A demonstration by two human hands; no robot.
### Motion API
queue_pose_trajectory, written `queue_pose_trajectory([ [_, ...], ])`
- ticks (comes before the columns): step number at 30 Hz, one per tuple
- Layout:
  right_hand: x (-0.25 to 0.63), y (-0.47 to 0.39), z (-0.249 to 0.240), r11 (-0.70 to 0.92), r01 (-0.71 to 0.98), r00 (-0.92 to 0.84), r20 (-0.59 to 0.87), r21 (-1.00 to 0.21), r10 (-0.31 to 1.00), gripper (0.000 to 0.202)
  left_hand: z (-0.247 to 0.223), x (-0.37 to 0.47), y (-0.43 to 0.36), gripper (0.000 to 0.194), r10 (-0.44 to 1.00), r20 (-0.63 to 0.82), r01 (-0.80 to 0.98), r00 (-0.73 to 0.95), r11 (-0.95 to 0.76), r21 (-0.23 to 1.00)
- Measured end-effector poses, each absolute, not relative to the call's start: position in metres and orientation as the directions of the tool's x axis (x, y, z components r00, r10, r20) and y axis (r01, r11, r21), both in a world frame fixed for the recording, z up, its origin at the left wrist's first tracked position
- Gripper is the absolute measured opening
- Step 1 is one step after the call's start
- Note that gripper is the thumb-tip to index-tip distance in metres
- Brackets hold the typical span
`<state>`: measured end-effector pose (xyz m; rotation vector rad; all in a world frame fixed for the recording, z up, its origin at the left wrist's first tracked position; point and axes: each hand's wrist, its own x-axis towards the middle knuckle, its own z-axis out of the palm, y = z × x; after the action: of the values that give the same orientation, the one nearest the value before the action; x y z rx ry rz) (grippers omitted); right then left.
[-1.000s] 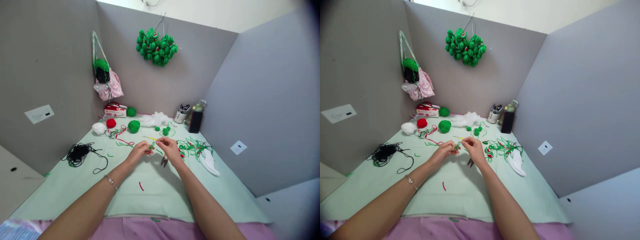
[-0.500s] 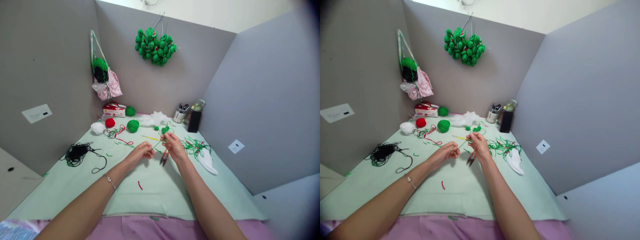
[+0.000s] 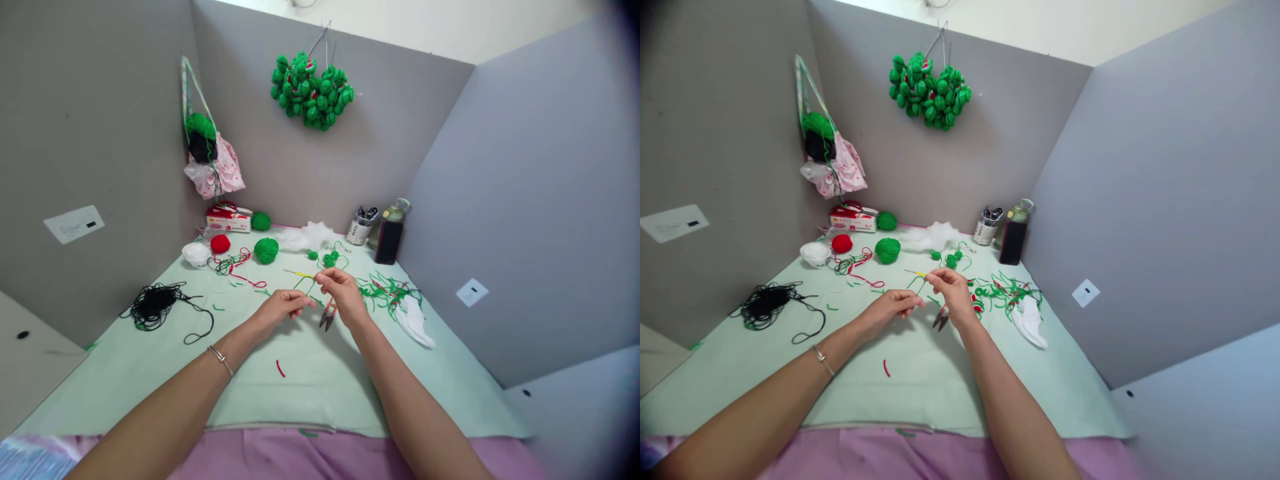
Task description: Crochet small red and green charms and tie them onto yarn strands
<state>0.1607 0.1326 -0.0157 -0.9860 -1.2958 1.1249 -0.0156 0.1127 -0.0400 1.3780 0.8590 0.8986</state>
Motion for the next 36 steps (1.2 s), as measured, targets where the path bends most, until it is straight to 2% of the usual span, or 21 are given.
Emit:
queue_pose_trajectory([
  [6,0.163,0.133,-0.013,0.181,-0.142,-0.017,0.185,-0.973,0.983,0.024,-0.043,-0.015,0.111,0.032,0.870,0.036,0.012,0.492,-0.048,0.999],
  [9,0.164,0.132,-0.009,0.162,-0.177,-0.017,0.168,-0.971,0.986,0.026,-0.042,-0.015,0.111,0.039,0.865,0.029,-0.004,0.502,-0.031,0.999],
  [13,0.163,0.131,-0.008,0.149,-0.211,-0.038,0.161,-0.966,0.986,0.026,-0.040,-0.016,0.114,0.051,0.937,0.023,-0.052,0.348,-0.006,0.999],
  [15,0.162,0.130,-0.009,0.157,-0.183,-0.061,0.170,-0.971,0.984,0.026,-0.040,-0.016,0.115,0.053,0.967,0.034,-0.060,0.251,-0.019,0.998],
  [17,0.160,0.129,-0.011,0.169,-0.140,-0.094,0.183,-0.976,0.979,0.024,-0.040,-0.015,0.114,0.052,0.974,0.028,-0.070,0.223,-0.013,0.997],
  [23,0.154,0.126,-0.017,0.190,-0.086,-0.186,0.204,-0.978,0.961,0.019,-0.041,-0.013,0.113,0.035,0.936,0.031,-0.142,0.350,0.021,0.990],
  [30,0.158,0.126,-0.011,0.120,-0.267,-0.169,0.169,-0.956,0.971,0.020,-0.041,-0.018,0.117,0.031,0.953,0.021,-0.138,0.303,0.022,0.990],
  [36,0.156,0.121,-0.006,0.106,-0.225,-0.230,0.158,-0.969,0.960,0.024,-0.037,-0.012,0.107,0.028,0.831,-0.012,-0.178,0.556,0.133,0.975],
])
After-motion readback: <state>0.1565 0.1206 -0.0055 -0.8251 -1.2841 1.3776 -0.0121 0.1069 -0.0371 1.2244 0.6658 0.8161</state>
